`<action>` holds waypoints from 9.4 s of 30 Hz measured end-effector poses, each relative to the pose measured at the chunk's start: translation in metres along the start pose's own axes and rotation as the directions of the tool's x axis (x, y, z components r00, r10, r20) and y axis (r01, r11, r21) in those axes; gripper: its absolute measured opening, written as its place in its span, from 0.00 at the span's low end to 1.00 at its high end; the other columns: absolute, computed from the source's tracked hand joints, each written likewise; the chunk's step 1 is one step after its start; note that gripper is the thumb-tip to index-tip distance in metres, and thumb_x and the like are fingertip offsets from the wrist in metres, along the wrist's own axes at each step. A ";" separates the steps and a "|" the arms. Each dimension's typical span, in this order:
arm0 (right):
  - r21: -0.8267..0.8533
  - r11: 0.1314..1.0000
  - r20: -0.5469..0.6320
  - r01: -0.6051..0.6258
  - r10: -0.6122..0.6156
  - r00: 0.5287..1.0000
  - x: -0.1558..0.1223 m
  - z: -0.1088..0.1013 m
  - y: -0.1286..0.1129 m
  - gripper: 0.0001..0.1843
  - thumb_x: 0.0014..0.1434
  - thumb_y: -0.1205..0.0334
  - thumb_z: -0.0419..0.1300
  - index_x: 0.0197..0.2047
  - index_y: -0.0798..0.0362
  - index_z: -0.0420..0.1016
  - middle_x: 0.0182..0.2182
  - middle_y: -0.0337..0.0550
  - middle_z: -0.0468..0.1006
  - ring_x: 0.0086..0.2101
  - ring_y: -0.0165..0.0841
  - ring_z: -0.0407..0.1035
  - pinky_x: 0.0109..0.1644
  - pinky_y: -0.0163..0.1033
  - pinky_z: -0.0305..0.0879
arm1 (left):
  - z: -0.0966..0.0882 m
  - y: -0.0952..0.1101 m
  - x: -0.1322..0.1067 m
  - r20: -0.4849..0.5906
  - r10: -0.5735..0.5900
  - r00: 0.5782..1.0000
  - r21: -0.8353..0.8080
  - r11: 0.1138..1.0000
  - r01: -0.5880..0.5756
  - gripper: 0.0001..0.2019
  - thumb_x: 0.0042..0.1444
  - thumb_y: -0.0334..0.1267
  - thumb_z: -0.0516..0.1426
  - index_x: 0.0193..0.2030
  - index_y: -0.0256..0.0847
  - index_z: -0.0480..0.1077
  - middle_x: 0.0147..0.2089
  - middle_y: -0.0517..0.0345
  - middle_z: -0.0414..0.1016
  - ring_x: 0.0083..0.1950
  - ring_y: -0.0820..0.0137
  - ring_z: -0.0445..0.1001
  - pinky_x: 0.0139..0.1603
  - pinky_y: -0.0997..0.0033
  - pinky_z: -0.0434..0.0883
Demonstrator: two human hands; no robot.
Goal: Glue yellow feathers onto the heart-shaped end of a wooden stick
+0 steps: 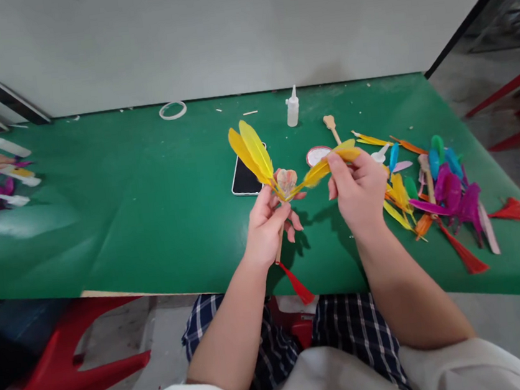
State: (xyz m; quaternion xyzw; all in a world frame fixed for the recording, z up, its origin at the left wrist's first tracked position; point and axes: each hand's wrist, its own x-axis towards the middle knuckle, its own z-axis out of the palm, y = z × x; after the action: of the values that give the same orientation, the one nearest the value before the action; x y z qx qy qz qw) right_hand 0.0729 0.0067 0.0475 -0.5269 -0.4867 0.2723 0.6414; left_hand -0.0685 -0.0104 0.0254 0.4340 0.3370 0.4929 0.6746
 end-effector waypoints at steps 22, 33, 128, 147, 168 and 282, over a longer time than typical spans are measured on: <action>-0.052 0.999 -0.011 -0.008 0.007 1.000 -0.001 0.002 0.001 0.09 0.56 0.56 0.56 0.29 0.52 0.67 0.10 0.29 0.59 0.11 0.21 0.54 0.13 0.31 0.47 | 0.001 0.001 0.000 -0.008 -0.011 1.000 -0.015 1.000 0.011 0.24 0.52 0.34 0.55 0.57 0.43 0.57 0.44 0.51 0.72 0.21 0.79 0.68 0.12 0.81 0.61; -0.118 0.993 -0.002 0.000 0.000 1.000 -0.002 0.002 0.004 0.09 0.55 0.54 0.56 0.31 0.52 0.70 0.12 0.30 0.59 0.12 0.22 0.54 0.16 0.32 0.50 | 0.005 0.001 0.000 -0.051 0.050 0.997 0.073 0.996 -0.046 0.15 0.54 0.35 0.54 0.49 0.42 0.62 0.39 0.54 0.74 0.14 0.85 0.56 0.11 0.81 0.47; 0.156 0.919 0.285 -0.362 0.309 0.907 -0.015 0.025 0.014 0.17 0.46 0.50 0.62 0.30 0.57 0.73 0.21 0.37 0.72 0.20 0.25 0.64 0.21 0.31 0.61 | 0.007 -0.013 0.007 -0.324 0.089 0.942 0.029 0.996 -0.084 0.15 0.50 0.44 0.59 0.41 0.36 0.68 0.23 0.63 0.70 0.12 0.86 0.52 0.10 0.84 0.48; 0.169 0.949 0.135 -0.265 0.244 0.960 -0.012 0.022 0.012 0.15 0.48 0.51 0.61 0.28 0.56 0.73 0.21 0.37 0.73 0.20 0.24 0.64 0.20 0.30 0.60 | 0.010 -0.011 0.004 -0.260 0.054 0.964 0.018 0.999 -0.051 0.12 0.51 0.42 0.57 0.38 0.37 0.66 0.25 0.63 0.71 0.13 0.84 0.55 0.11 0.82 0.50; 0.077 0.969 0.104 -0.236 0.228 0.968 -0.014 0.022 0.010 0.16 0.48 0.50 0.60 0.29 0.56 0.73 0.20 0.37 0.72 0.20 0.26 0.63 0.20 0.31 0.61 | 0.006 -0.017 0.006 -0.361 0.186 0.914 0.063 0.983 -0.175 0.18 0.45 0.37 0.63 0.45 0.41 0.69 0.42 0.56 0.75 0.36 0.72 0.75 0.31 0.78 0.72; 0.222 0.857 0.467 -0.466 0.326 0.822 -0.012 0.025 0.020 0.11 0.45 0.59 0.65 0.33 0.53 0.72 0.29 0.36 0.76 0.31 0.27 0.70 0.38 0.33 0.66 | -0.005 -0.013 0.008 -0.230 0.117 0.966 0.310 0.950 -0.041 0.24 0.49 0.37 0.60 0.54 0.40 0.61 0.36 0.57 0.76 0.40 0.66 0.75 0.48 0.64 0.69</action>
State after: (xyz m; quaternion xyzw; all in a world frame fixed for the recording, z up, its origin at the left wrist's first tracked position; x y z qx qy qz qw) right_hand 0.0485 0.0129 0.0242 -0.4341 -0.4371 0.5829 0.5299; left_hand -0.0656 -0.0038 0.0111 0.4809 0.4715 0.5122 0.5329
